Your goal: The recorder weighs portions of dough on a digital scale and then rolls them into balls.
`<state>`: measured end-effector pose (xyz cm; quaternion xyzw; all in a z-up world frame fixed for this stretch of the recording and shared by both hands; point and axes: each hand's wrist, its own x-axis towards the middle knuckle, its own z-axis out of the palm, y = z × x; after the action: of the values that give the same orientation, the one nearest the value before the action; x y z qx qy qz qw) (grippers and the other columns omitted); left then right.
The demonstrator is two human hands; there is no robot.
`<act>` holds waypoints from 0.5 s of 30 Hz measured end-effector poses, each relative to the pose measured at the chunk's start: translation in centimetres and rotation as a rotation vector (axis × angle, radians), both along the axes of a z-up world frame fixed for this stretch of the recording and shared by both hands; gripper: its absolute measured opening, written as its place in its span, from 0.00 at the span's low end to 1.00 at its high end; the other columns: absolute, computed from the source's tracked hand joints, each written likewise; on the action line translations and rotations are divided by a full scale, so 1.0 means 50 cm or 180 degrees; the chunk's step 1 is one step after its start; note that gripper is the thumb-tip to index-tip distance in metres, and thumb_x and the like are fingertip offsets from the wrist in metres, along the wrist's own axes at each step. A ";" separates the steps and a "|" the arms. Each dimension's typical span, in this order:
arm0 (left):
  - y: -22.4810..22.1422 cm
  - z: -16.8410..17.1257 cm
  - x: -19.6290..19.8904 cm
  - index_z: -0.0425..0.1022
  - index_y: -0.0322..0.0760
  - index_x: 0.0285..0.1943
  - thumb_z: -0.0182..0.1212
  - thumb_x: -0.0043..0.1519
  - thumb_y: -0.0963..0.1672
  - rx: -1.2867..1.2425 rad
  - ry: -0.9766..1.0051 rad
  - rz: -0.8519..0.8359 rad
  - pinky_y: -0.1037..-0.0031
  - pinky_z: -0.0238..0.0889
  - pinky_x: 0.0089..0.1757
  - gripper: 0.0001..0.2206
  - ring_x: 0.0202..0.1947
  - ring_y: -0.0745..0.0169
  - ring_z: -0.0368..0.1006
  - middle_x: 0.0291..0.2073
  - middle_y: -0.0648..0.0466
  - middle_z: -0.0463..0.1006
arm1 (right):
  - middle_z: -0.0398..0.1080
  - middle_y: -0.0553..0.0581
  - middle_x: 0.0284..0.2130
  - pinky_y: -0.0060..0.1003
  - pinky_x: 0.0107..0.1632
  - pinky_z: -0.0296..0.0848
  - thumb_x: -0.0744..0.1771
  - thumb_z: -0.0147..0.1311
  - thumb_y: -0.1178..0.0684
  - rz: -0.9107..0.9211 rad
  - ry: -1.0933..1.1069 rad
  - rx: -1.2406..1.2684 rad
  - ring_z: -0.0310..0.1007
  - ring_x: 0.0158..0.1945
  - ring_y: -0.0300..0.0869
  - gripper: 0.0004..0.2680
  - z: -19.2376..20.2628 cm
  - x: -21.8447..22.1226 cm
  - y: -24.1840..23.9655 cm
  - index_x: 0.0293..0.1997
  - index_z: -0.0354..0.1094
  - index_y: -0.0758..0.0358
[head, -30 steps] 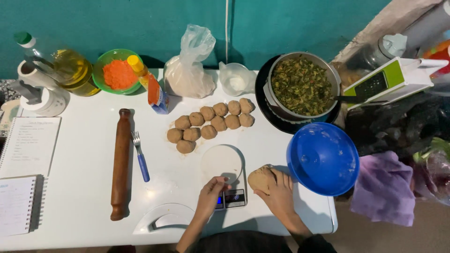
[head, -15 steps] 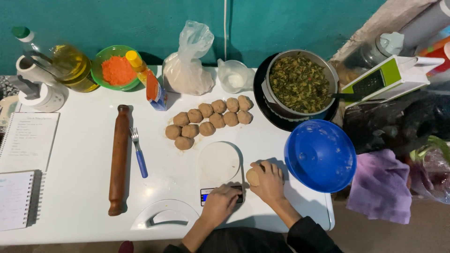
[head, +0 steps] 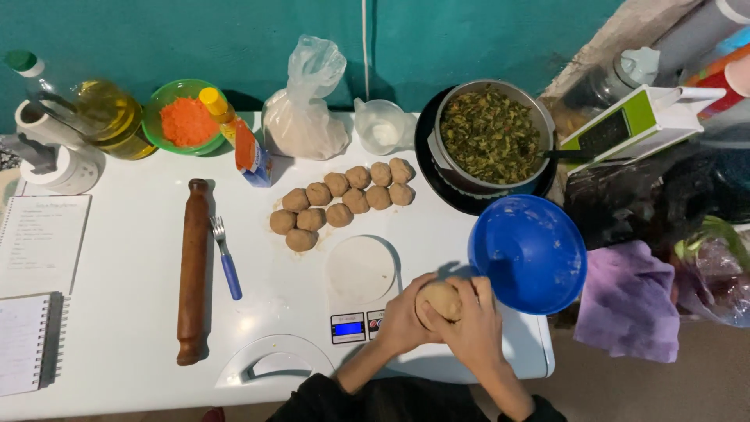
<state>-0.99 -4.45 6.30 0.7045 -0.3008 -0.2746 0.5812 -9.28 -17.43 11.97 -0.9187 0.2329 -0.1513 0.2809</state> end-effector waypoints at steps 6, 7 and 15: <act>-0.029 -0.021 0.026 0.74 0.37 0.61 0.81 0.39 0.49 0.0246 0.0239 0.0027 0.69 0.75 0.47 0.38 0.45 0.56 0.83 0.42 0.48 0.85 | 0.65 0.61 0.50 0.52 0.48 0.68 0.54 0.70 0.38 0.0799 -0.0242 -0.0848 0.65 0.47 0.58 0.29 0.092 0.064 -0.023 0.56 0.71 0.64; -0.022 -0.023 0.030 0.74 0.37 0.61 0.81 0.39 0.49 0.0250 0.0246 0.0037 0.69 0.75 0.47 0.38 0.45 0.56 0.83 0.42 0.48 0.85 | 0.65 0.61 0.50 0.52 0.48 0.68 0.54 0.70 0.38 0.0810 -0.0237 -0.0842 0.65 0.47 0.58 0.29 0.081 0.063 -0.030 0.56 0.71 0.64; -0.041 -0.049 0.007 0.77 0.33 0.57 0.84 0.38 0.49 0.0081 0.0996 -0.0431 0.74 0.72 0.48 0.37 0.45 0.67 0.79 0.44 0.54 0.84 | 0.75 0.51 0.29 0.38 0.33 0.73 0.60 0.67 0.51 0.1494 -0.0793 -0.0072 0.73 0.28 0.46 0.08 -0.013 0.078 -0.055 0.22 0.72 0.61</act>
<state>-0.62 -6.50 3.86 0.6386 -0.2500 -0.4232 0.5921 -5.37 -20.18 11.32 -0.9249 -0.0247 -0.1966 0.3245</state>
